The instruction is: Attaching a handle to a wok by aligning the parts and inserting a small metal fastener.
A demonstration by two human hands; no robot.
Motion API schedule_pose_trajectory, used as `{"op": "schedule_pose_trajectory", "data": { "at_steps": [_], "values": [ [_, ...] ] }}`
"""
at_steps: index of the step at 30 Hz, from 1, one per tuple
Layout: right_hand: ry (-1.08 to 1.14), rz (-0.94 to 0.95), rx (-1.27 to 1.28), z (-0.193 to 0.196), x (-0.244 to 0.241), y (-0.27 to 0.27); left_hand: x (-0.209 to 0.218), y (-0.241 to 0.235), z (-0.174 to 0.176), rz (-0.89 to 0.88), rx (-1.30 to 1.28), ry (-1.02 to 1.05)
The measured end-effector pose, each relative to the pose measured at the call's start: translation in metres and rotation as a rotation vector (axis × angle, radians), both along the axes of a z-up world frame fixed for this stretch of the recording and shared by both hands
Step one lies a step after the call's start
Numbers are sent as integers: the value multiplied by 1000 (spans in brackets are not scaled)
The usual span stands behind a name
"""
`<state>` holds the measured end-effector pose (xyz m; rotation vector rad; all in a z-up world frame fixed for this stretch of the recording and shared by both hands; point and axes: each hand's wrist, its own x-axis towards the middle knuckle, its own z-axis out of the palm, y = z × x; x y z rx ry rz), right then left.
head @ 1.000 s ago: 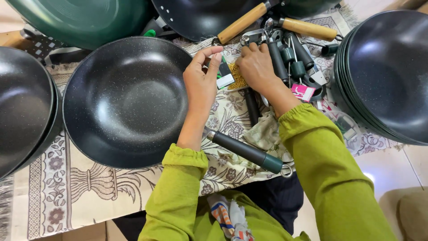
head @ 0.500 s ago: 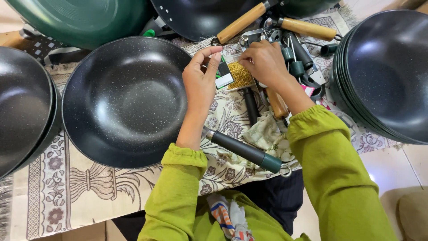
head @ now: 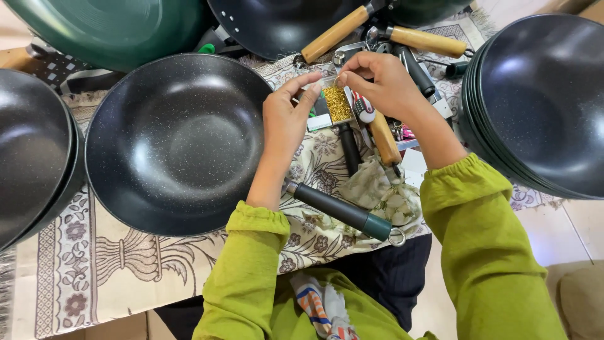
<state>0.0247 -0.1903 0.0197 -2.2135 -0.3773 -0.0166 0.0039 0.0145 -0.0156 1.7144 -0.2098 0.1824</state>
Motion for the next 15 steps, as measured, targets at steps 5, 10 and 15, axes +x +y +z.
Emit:
{"op": "schedule_pose_trajectory", "data": {
  "at_steps": [5, 10, 15],
  "values": [
    [63, 23, 29, 18, -18, 9, 1, -5, -5, -87, 67, -9],
    [-26, 75, 15, 21, -26, 9, -9, -5, -1, -128, 73, -1],
    [42, 103, 202, 22, -31, 4, -18, -2, -2, -115, 161, 59]
  ]
}}
